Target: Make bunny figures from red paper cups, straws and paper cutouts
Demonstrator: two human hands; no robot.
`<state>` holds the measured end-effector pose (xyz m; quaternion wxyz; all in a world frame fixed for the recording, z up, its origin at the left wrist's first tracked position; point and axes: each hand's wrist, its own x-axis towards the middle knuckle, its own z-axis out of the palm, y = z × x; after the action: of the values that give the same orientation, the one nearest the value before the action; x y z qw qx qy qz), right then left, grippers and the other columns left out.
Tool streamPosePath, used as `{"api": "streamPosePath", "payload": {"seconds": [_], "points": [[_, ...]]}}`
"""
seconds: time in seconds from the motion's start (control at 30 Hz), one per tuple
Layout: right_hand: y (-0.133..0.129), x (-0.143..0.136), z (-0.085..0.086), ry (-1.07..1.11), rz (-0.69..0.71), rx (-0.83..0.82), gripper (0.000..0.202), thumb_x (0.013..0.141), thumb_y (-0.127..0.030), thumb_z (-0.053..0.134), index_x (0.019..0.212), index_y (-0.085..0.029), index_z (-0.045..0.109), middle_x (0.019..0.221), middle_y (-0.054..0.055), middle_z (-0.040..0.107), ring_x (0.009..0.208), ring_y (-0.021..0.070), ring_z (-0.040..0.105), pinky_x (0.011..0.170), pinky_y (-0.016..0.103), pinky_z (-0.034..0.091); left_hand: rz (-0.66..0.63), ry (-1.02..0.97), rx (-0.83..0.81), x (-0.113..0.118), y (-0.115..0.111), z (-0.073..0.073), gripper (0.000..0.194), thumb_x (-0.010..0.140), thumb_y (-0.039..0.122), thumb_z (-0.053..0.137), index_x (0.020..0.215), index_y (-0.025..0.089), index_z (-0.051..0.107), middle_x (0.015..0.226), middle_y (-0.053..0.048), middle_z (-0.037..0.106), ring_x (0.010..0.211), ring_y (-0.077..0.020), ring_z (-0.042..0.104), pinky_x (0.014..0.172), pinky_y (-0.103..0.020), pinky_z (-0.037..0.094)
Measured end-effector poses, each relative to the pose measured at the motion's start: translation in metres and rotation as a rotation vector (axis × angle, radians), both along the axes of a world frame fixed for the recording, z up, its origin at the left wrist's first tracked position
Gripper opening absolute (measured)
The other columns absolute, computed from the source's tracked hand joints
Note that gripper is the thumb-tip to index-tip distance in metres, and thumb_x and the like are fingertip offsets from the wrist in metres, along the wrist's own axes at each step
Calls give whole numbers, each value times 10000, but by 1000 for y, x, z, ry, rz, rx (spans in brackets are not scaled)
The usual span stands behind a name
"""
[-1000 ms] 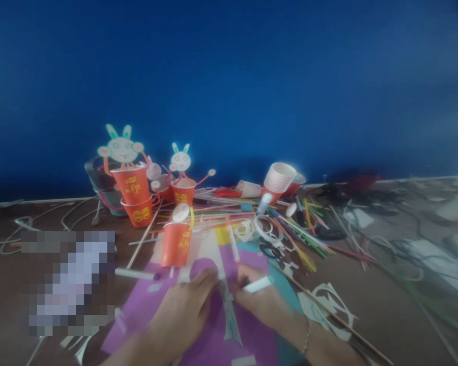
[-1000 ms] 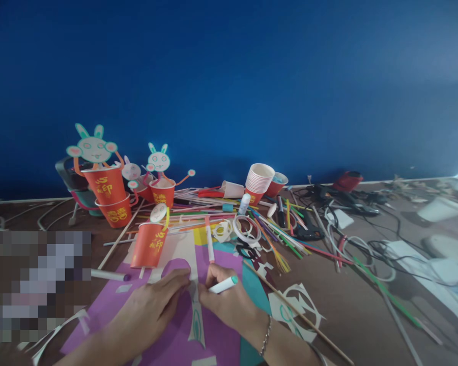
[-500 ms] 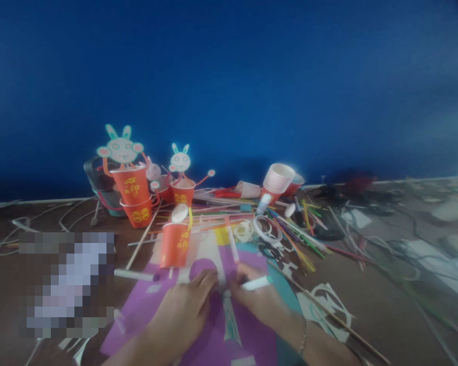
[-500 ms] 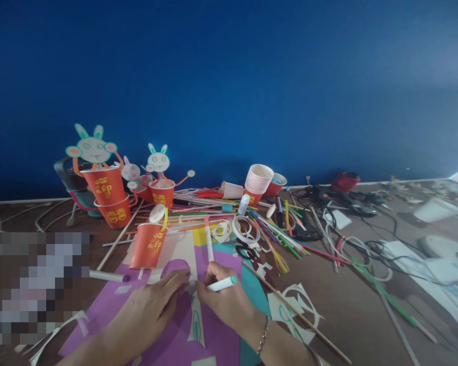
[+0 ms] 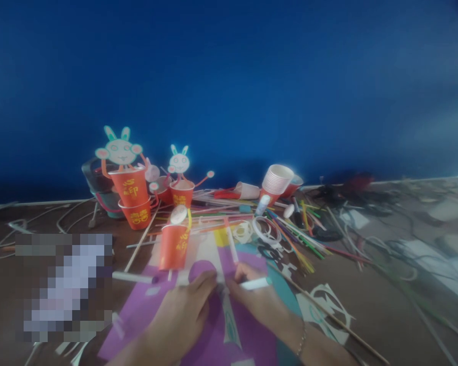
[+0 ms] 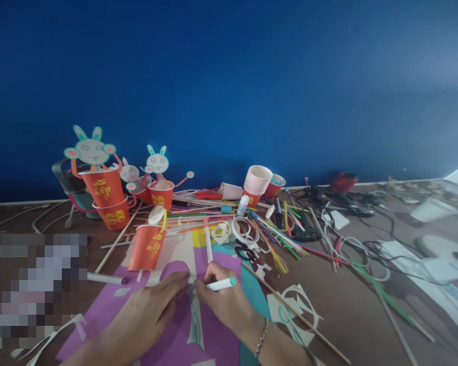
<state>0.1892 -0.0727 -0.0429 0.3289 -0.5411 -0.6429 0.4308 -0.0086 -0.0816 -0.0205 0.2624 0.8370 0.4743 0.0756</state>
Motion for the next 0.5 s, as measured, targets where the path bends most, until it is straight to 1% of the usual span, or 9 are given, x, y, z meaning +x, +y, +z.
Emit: {"api": "streamPosePath", "payload": {"seconds": [0.2, 0.33, 0.5], "points": [[0, -2, 2, 10, -15, -8, 294, 831, -387, 552, 647, -228, 386, 571, -63, 423, 555, 122, 384, 514, 245, 324, 8, -3, -11, 0, -1, -2, 515, 815, 57, 390, 1286, 237, 493, 1359, -51, 563, 1043, -237, 663, 933, -395, 523], [0, -2, 4, -3, -26, -23, 301, 830, -407, 549, 651, -226, 388, 574, -62, 404, 550, 120, 366, 512, 248, 316, 2, -29, 5, -1, -1, -3, 515, 818, 50, 381, 1282, 241, 497, 1348, -40, 570, 1047, -228, 661, 937, -381, 522], [1, -1, 4, -4, -40, -23, 332, 826, -476, 541, 659, -228, 397, 564, -65, 364, 533, 121, 336, 489, 251, 290, -1, -21, 7, 0, -1, -2, 510, 831, 56, 381, 1290, 245, 498, 1358, -43, 564, 1000, -217, 680, 938, -382, 522]]}}
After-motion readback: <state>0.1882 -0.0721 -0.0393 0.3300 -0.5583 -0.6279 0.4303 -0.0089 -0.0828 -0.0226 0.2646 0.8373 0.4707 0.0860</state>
